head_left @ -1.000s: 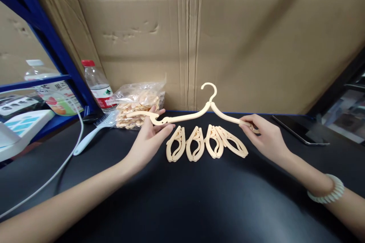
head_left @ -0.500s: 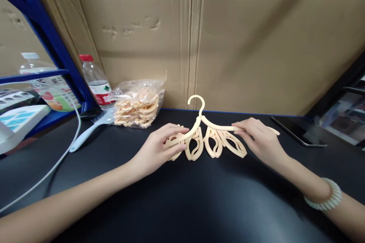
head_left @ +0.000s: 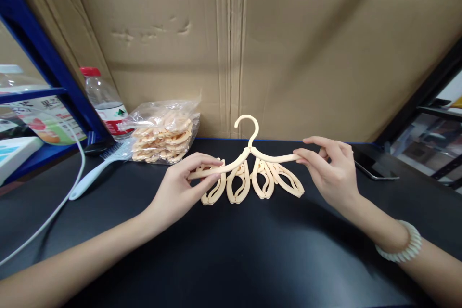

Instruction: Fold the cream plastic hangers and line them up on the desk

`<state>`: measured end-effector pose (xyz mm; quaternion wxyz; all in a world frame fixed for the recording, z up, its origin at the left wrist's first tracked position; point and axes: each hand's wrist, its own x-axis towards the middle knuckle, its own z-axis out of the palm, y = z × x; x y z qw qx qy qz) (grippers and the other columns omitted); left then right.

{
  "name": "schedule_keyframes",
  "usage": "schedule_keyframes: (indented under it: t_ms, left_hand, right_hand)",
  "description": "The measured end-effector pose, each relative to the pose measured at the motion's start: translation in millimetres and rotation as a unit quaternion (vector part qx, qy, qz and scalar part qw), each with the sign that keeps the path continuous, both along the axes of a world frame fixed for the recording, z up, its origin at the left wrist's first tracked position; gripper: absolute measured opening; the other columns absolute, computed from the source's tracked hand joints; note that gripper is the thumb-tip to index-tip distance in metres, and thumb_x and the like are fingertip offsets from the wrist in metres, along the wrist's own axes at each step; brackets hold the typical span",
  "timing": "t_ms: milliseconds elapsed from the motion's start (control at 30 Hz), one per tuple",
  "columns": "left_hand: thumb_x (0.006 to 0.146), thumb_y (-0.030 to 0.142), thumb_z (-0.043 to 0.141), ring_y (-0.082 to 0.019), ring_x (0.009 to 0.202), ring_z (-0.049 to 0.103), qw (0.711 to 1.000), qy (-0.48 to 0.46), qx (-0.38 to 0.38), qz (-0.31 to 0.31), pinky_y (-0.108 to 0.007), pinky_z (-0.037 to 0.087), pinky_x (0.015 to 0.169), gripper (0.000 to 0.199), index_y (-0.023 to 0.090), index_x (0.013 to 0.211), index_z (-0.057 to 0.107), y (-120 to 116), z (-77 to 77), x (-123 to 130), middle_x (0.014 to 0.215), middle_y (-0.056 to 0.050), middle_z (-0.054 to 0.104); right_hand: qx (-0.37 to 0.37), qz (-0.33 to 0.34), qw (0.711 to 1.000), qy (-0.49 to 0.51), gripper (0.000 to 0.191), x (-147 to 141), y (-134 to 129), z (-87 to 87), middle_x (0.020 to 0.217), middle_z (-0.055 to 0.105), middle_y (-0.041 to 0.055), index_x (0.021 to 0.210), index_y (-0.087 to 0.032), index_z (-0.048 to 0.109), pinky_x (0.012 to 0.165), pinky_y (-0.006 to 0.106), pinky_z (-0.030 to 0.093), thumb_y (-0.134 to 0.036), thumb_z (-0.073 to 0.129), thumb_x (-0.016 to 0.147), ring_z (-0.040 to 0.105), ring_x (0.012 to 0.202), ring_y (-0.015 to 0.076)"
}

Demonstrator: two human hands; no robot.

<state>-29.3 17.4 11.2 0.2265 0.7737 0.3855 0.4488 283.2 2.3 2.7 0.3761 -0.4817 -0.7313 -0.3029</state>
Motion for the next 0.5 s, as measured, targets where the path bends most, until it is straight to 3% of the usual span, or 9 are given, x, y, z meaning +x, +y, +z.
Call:
schedule_keyframes:
  t_ms: [133, 267, 400, 500]
  left_hand:
    - [0.083, 0.036, 0.066, -0.019, 0.087, 0.067, 1.0, -0.007, -0.022, 0.004, -0.029, 0.053, 0.079, 0.02, 0.021, 0.096, 0.067, -0.8, 0.7, 0.7, 0.098, -0.003, 0.069]
    - [0.082, 0.035, 0.067, -0.018, 0.086, 0.067, 0.999, -0.018, -0.031, 0.005, -0.026, 0.052, 0.077, 0.02, 0.022, 0.097, 0.067, -1.8, 1.3, 0.2, 0.096, -0.003, 0.07]
    - [0.081, 0.034, 0.068, -0.018, 0.086, 0.067, 0.999, -0.028, -0.036, 0.004, -0.024, 0.052, 0.075, 0.021, 0.022, 0.098, 0.067, -2.4, 1.6, 0.0, 0.096, -0.002, 0.07]
    - [0.081, 0.033, 0.069, -0.016, 0.085, 0.067, 0.998, -0.041, -0.042, 0.008, -0.021, 0.052, 0.074, 0.019, 0.023, 0.097, 0.067, -2.1, 1.4, 0.4, 0.094, -0.001, 0.07]
  right_hand:
    - [0.03, -0.027, 0.999, -0.032, 0.024, -1.6, -0.6, 2.8, 0.122, 0.06, 0.0059, 0.091, -0.026, 0.071, 0.092, 0.044, 0.038, -0.02, 0.049, 0.094, 0.045, 0.05, 0.0066]
    - [0.095, -0.043, 0.992, -0.07, 0.018, -3.0, 2.2, 3.4, 0.118, 0.064, 0.0091, 0.084, -0.02, 0.071, 0.097, 0.044, 0.036, -0.019, 0.055, 0.092, 0.046, 0.047, 0.004]
    - [0.102, -0.052, 0.99, -0.086, 0.014, -4.2, 3.0, 3.0, 0.117, 0.065, 0.0108, 0.085, -0.018, 0.069, 0.101, 0.046, 0.032, -0.015, 0.057, 0.091, 0.056, 0.053, 0.0063]
    - [0.104, -0.049, 0.988, -0.102, 0.013, -5.3, 1.4, 3.4, 0.112, 0.068, 0.0083, 0.089, -0.018, 0.067, 0.097, 0.042, 0.036, -0.011, 0.056, 0.091, 0.062, 0.063, 0.0104]
